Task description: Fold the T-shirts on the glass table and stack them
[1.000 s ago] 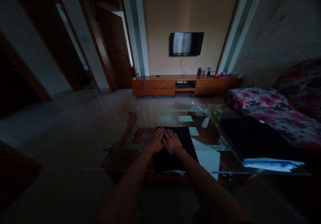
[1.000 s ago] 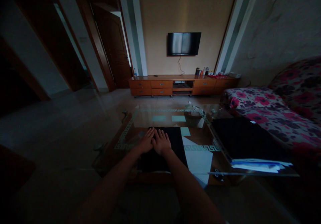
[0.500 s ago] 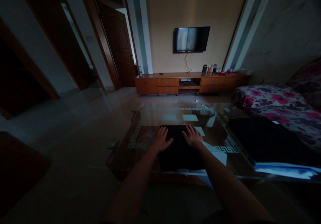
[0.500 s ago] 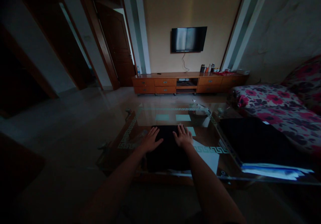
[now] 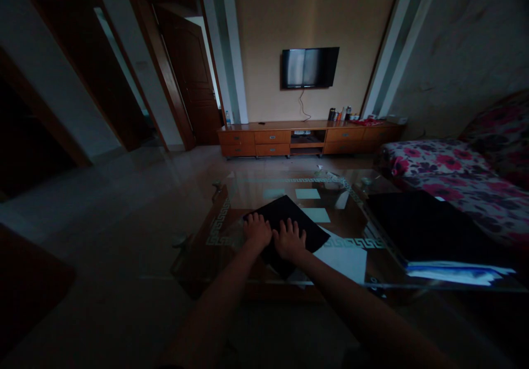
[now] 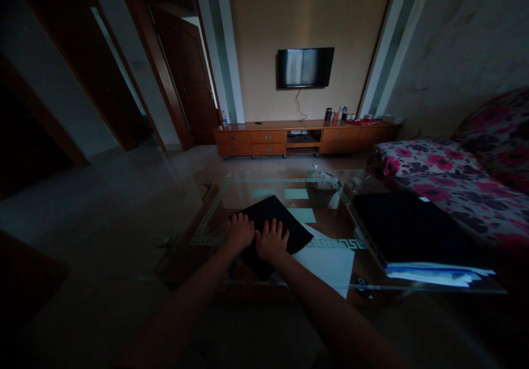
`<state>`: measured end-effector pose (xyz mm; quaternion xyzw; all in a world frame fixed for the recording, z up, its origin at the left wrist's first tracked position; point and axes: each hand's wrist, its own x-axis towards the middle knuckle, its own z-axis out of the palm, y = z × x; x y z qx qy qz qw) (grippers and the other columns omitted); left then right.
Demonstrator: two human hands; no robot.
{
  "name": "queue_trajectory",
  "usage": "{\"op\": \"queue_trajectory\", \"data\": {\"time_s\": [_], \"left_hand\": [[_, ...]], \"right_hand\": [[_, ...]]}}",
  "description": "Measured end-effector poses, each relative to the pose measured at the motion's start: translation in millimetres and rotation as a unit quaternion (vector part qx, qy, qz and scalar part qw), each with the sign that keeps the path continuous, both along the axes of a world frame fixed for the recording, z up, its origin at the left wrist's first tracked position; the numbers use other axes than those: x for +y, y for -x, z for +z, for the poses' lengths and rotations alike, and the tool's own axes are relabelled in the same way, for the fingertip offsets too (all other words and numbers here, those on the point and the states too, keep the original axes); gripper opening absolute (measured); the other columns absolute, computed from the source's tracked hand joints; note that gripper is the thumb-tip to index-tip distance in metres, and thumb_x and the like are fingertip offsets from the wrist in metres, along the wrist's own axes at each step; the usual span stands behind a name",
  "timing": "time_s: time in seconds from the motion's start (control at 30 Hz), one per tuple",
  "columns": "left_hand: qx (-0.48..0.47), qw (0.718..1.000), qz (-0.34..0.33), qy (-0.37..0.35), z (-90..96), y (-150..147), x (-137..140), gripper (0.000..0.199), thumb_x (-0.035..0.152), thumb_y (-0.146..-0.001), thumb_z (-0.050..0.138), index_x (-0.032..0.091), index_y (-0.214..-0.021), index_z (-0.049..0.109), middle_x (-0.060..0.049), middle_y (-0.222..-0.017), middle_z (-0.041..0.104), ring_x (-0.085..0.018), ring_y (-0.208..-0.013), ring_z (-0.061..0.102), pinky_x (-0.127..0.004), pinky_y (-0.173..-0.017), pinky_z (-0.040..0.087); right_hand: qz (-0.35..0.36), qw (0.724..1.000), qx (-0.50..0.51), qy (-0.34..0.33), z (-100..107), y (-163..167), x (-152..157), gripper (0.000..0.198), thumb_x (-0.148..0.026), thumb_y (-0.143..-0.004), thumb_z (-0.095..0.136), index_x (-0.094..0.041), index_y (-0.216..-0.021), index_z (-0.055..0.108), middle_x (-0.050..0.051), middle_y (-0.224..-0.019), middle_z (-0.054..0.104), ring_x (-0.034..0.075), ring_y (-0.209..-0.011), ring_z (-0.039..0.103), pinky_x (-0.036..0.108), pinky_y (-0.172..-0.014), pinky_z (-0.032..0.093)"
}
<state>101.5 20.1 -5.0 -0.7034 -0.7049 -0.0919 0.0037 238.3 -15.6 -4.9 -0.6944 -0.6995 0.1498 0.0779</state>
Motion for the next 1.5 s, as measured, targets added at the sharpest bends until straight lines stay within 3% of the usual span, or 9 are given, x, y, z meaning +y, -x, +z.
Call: {"op": "queue_trajectory", "data": {"time_s": [0.13, 0.23, 0.33, 0.47, 0.57, 0.77, 1.03, 1.17, 1.5], "left_hand": [[0.032, 0.995, -0.072, 0.065, 16.7, 18, -7, 0.037, 0.034, -0.094, 0.046, 0.015, -0.107, 0.074, -0.021, -0.111, 0.072, -0.036, -0.111, 0.065, -0.051, -0.093, 0.049], [0.025, 0.984, -0.142, 0.108, 21.7, 26, -13, 0.030, 0.039, -0.089, 0.053, 0.020, -0.092, 0.076, -0.014, -0.097, 0.075, -0.030, -0.098, 0.070, -0.043, -0.087, 0.053], [0.001, 0.974, -0.217, 0.070, 16.4, 25, -17, 0.033, 0.034, -0.094, 0.047, 0.024, -0.111, 0.073, -0.011, -0.119, 0.071, -0.028, -0.118, 0.063, -0.043, -0.103, 0.047], [-0.063, 0.949, -0.307, 0.020, -3.7, 22, -11, 0.054, 0.023, -0.095, 0.040, 0.019, -0.149, 0.046, -0.010, -0.159, 0.044, -0.022, -0.149, 0.035, -0.041, -0.122, 0.029], [-0.072, 0.949, -0.303, 0.056, -17.5, 24, -5, 0.059, 0.028, -0.099, 0.036, 0.014, -0.156, 0.035, -0.011, -0.166, 0.030, -0.022, -0.155, 0.021, -0.042, -0.126, 0.022], [-0.062, 0.960, -0.264, 0.073, -22.8, 25, -5, 0.063, 0.039, -0.102, 0.034, 0.018, -0.161, 0.026, -0.009, -0.170, 0.018, -0.022, -0.157, 0.013, -0.047, -0.127, 0.016], [-0.086, 0.957, -0.260, 0.095, -21.7, 27, -16, 0.067, 0.043, -0.101, 0.040, 0.015, -0.161, 0.026, -0.012, -0.170, 0.014, -0.024, -0.157, 0.009, -0.043, -0.127, 0.016], [-0.061, 0.947, -0.306, 0.069, -24.3, 52, -23, 0.064, 0.049, -0.104, 0.037, 0.021, -0.161, 0.027, -0.010, -0.170, 0.016, -0.023, -0.157, 0.013, -0.043, -0.126, 0.019], [0.017, 0.956, -0.291, 0.040, -18.6, 106, -36, 0.054, 0.040, -0.103, 0.041, 0.019, -0.153, 0.040, -0.013, -0.162, 0.038, -0.027, -0.150, 0.033, -0.046, -0.123, 0.028]], "right_hand": [[0.038, 0.999, -0.016, -0.015, 10, -25, -3, 0.051, -0.036, -0.101, 0.031, -0.019, -0.146, 0.049, 0.015, -0.158, 0.043, 0.030, -0.147, 0.035, 0.053, -0.116, 0.025], [-0.039, 0.997, -0.055, -0.030, 14, -37, -1, 0.047, -0.033, -0.099, 0.035, -0.013, -0.136, 0.056, 0.021, -0.142, 0.057, 0.034, -0.140, 0.044, 0.053, -0.115, 0.025], [-0.039, 0.996, -0.061, -0.053, 7, -19, -5, 0.056, -0.042, -0.101, 0.034, -0.011, -0.143, 0.053, 0.024, -0.153, 0.046, 0.039, -0.147, 0.033, 0.057, -0.118, 0.017], [0.034, 0.997, -0.031, -0.058, -7, 8, -8, 0.064, -0.044, -0.102, 0.031, -0.014, -0.158, 0.036, 0.016, -0.168, 0.023, 0.037, -0.154, 0.018, 0.056, -0.120, 0.010], [0.054, 0.996, -0.024, -0.062, -11, 5, -4, 0.066, -0.045, -0.101, 0.032, -0.015, -0.161, 0.032, 0.014, -0.169, 0.020, 0.034, -0.155, 0.016, 0.051, -0.122, 0.007], [-0.032, 0.996, -0.038, -0.079, -14, -6, 0, 0.076, -0.057, -0.098, 0.037, -0.013, -0.160, 0.034, 0.021, -0.166, 0.025, 0.040, -0.153, 0.018, 0.053, -0.122, 0.004], [0.018, 0.997, -0.039, -0.071, -18, -18, 1, 0.072, -0.057, -0.100, 0.033, -0.018, -0.160, 0.034, 0.018, -0.166, 0.026, 0.036, -0.154, 0.020, 0.051, -0.122, 0.006], [0.051, 0.995, -0.039, -0.081, -16, -37, -1, 0.068, -0.055, -0.101, 0.033, -0.020, -0.159, 0.037, 0.016, -0.165, 0.029, 0.034, -0.153, 0.023, 0.050, -0.122, 0.008], [0.058, 0.987, -0.050, -0.140, -2, -77, -23, 0.047, -0.039, -0.101, 0.038, -0.017, -0.135, 0.061, 0.017, -0.145, 0.055, 0.030, -0.135, 0.046, 0.045, -0.116, 0.023]]}}
